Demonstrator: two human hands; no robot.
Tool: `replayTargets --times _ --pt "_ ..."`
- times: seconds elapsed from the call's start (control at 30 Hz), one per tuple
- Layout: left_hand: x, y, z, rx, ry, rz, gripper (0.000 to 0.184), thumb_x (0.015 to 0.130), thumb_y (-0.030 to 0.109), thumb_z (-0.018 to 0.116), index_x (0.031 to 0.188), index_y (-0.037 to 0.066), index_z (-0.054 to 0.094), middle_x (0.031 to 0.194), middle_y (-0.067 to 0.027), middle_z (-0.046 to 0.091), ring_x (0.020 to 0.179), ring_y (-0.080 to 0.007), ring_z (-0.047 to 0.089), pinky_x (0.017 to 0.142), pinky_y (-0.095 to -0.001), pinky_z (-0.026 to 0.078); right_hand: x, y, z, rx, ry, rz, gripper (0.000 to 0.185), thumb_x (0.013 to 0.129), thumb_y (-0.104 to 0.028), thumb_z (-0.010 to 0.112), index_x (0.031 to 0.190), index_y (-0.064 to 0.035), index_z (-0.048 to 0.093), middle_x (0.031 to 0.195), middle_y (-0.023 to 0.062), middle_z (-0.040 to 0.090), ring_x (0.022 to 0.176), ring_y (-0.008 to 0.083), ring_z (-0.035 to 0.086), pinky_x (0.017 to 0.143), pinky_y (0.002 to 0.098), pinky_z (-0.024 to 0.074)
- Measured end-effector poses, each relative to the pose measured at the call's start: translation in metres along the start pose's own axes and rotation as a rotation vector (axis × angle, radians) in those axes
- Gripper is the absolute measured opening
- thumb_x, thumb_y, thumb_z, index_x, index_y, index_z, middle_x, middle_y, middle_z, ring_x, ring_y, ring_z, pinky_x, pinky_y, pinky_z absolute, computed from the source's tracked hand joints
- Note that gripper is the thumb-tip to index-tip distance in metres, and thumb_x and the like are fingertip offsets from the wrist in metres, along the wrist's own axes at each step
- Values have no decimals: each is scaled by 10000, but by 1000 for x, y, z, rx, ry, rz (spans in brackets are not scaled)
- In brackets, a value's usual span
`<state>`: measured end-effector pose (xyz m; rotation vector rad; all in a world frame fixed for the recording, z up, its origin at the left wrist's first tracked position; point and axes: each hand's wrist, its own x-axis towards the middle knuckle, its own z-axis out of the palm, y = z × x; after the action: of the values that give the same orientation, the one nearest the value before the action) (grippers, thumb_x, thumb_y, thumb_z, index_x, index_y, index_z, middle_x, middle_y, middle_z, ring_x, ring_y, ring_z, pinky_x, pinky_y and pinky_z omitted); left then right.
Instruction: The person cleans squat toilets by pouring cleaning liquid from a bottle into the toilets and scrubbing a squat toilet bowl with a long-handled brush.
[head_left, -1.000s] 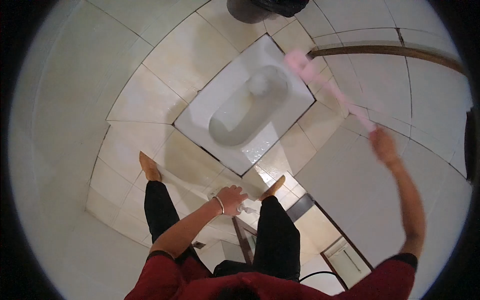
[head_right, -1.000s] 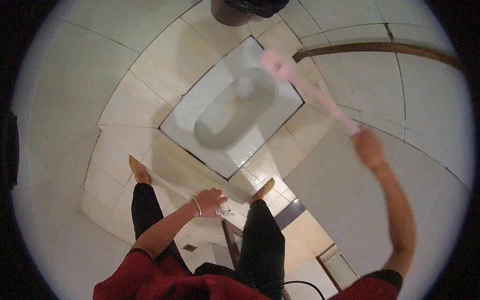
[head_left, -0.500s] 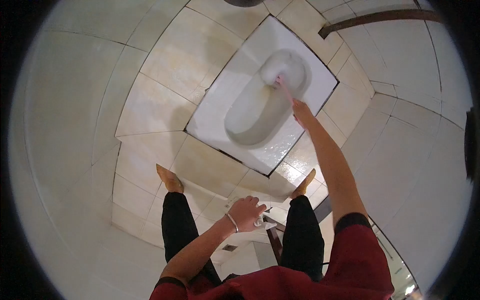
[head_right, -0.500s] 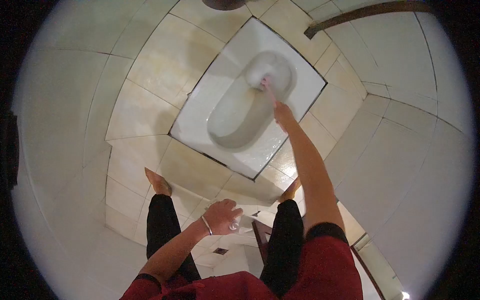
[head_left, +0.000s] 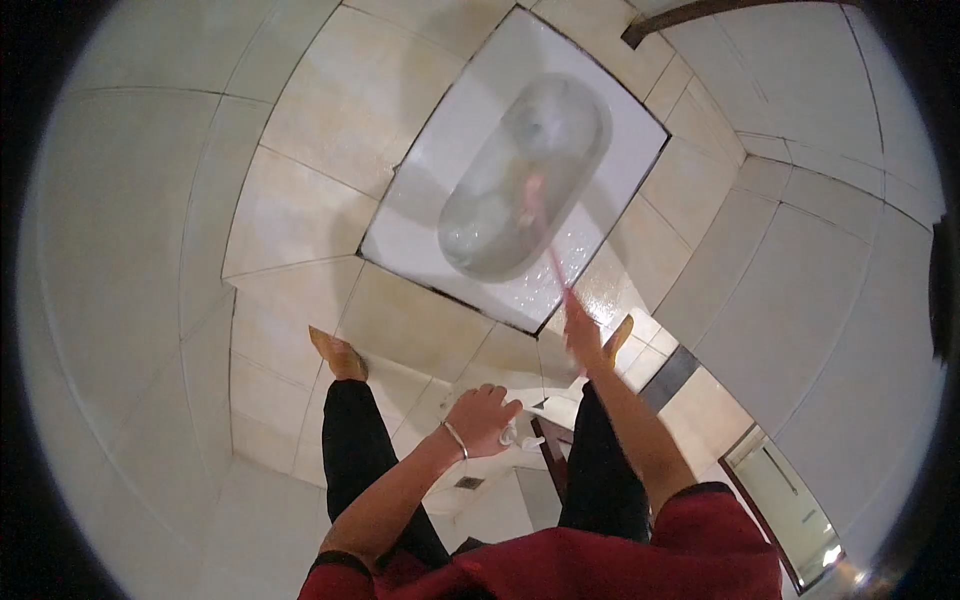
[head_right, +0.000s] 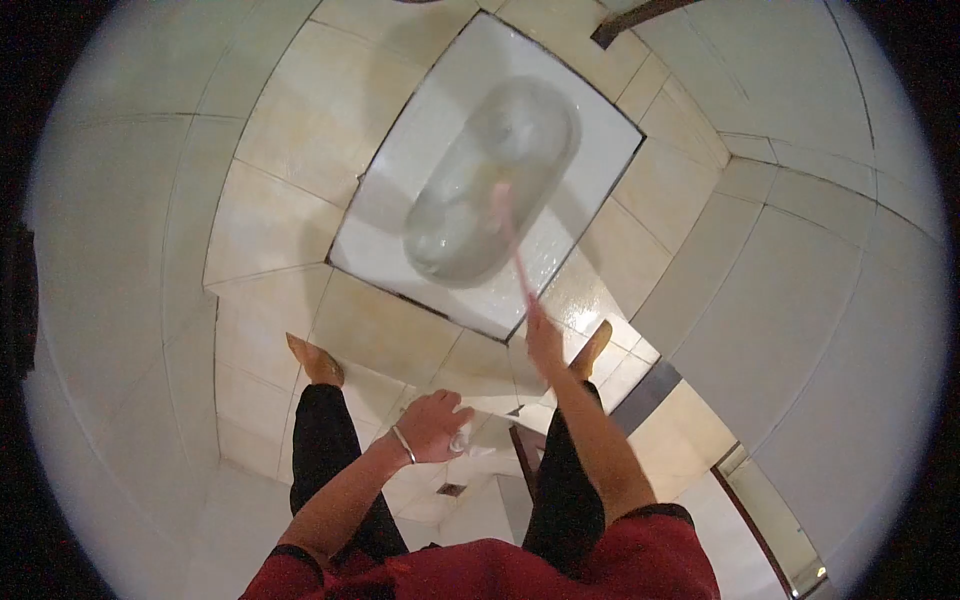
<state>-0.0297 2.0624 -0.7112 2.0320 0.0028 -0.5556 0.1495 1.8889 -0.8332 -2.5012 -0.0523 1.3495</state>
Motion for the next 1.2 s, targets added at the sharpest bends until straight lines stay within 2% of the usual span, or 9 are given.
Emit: replayTargets --times 0.27,0.33,0.43,0.73,0.77,0.8,0.83,1.0,1.2 --pt "1 1 14 -50 -54 10 361 590 265 647 893 96 545 809 -125 506 808 -281 531 626 -401 464 30 -61 -19 -68 31 -287 390 908 -331 326 1278 -212 359 584 60 456 433 139 432 412 286 414" --pt "2 4 8 -47 -31 20 367 596 262 643 910 101 542 826 -129 505 825 -282 526 636 -402 460 21 -68 -47 -102 -50 42 397 910 -338 288 1276 -197 353 918 153 608 616 232 597 560 313 486" --pt "2 6 3 -6 -47 34 371 597 259 641 919 105 537 825 -128 500 832 -284 523 644 -400 454 125 -68 -58 -185 90 -80 372 904 -322 316 1200 -129 431 936 95 591 610 190 577 545 317 483" --pt "-3 3 7 6 -79 0 406 608 273 636 958 94 536 844 -127 507 851 -287 520 680 -391 453 38 -81 -13 446 48 -165 405 905 -294 382 1286 -157 354 470 -28 367 363 70 355 340 237 330" --pt "-5 5 7 -2 -98 -4 414 609 275 636 965 89 535 849 -126 506 859 -288 520 687 -390 453 13 -62 -11 277 24 -127 412 907 -256 367 1301 -143 322 637 51 524 438 113 450 379 240 379" --pt "-6 7 5 -12 -100 -8 414 609 275 636 965 89 535 849 -126 506 859 -288 520 687 -390 453 8 -15 13 -347 418 -751 425 901 -227 357 1312 -138 290 1014 142 551 615 188 560 477 292 456" --pt "-5 8 2 -22 -111 -14 419 609 276 636 967 85 534 857 -126 505 859 -287 518 693 -390 451 -18 -11 15 -282 138 -564 437 900 -204 328 1324 -134 249 1296 164 347 805 246 577 585 358 483" --pt "-6 3 11 -58 -78 1 434 601 268 642 976 79 532 875 -128 502 858 -284 511 705 -391 445 -20 -53 22 -629 -101 -404 444 910 -257 330 1333 -241 197 572 149 553 520 335 555 494 446 452" --pt "-6 4 7 -24 -110 -2 464 576 253 663 985 80 526 867 -121 506 855 -281 510 682 -384 444 -30 -29 43 -975 -103 -504 540 884 -177 381 1351 -173 108 537 89 566 439 248 558 384 367 447"
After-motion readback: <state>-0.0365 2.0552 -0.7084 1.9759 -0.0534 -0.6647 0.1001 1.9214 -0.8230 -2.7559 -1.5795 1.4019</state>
